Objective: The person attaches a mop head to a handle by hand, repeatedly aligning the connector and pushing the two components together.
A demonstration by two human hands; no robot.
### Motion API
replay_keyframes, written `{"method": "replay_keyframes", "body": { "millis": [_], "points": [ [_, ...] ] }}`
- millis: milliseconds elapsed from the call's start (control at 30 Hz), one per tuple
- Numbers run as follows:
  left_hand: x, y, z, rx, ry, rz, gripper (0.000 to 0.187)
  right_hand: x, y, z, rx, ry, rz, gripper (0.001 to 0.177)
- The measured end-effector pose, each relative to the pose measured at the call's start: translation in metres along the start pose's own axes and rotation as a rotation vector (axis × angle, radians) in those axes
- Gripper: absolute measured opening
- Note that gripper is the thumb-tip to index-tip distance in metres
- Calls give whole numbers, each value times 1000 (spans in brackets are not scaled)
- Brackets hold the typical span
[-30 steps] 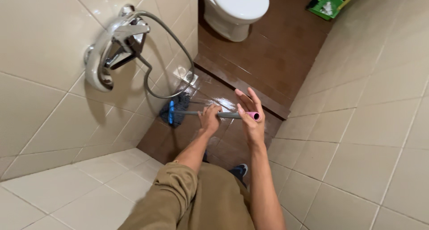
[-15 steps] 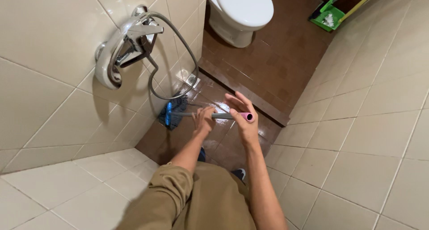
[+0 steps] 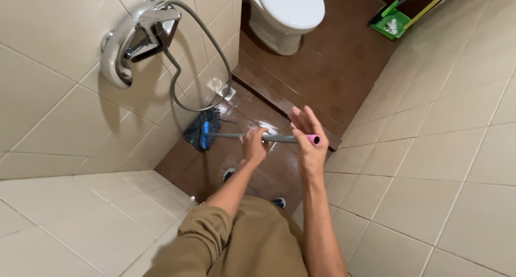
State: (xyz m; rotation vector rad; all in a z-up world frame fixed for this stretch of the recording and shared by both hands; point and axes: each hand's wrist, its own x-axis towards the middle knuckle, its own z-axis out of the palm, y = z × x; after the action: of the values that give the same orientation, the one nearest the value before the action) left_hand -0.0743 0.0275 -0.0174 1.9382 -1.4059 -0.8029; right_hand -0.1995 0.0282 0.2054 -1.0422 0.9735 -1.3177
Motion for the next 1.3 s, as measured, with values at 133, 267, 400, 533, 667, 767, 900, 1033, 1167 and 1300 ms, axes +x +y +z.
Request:
{"method": "replay_keyframes", "body": {
  "millis": [133,267,400,533,667,767,900,1033,1167,1300],
  "points": [
    [-24,37,17,-80,24,34,43,-7,-18,-20,-19,69,-33,61],
    [-36,69,34,-50,13,1,34,-18,-33,-41,-64,73,-48,63],
    [-46,100,48,-44,-10,-4,34,-25,-52,-62,-110,47,-93,66],
    [-55,125,62,-19,-20,55,43,-34,-73,-84,-152,40,-108,68],
    [-70,145,78,-6,-71,84,45,-43,-87,-101,-214,50,-124,68],
    [-81,160,100,-5,-104,134,46,-51,-98,-119,-250,82,-128,67],
    [-99,177,131,-21,-202,184,48,-62,-111,-143,-279,143,-135,66],
    [-113,189,162,38,-295,232,63,-72,-118,-163,-357,192,-164,69],
    [-127,201,188,55,-383,260,61,-81,-119,-184,-367,232,-175,71],
    [-141,210,200,20,-480,276,58,-91,-117,-202,-394,270,-167,70]
  ]
}}
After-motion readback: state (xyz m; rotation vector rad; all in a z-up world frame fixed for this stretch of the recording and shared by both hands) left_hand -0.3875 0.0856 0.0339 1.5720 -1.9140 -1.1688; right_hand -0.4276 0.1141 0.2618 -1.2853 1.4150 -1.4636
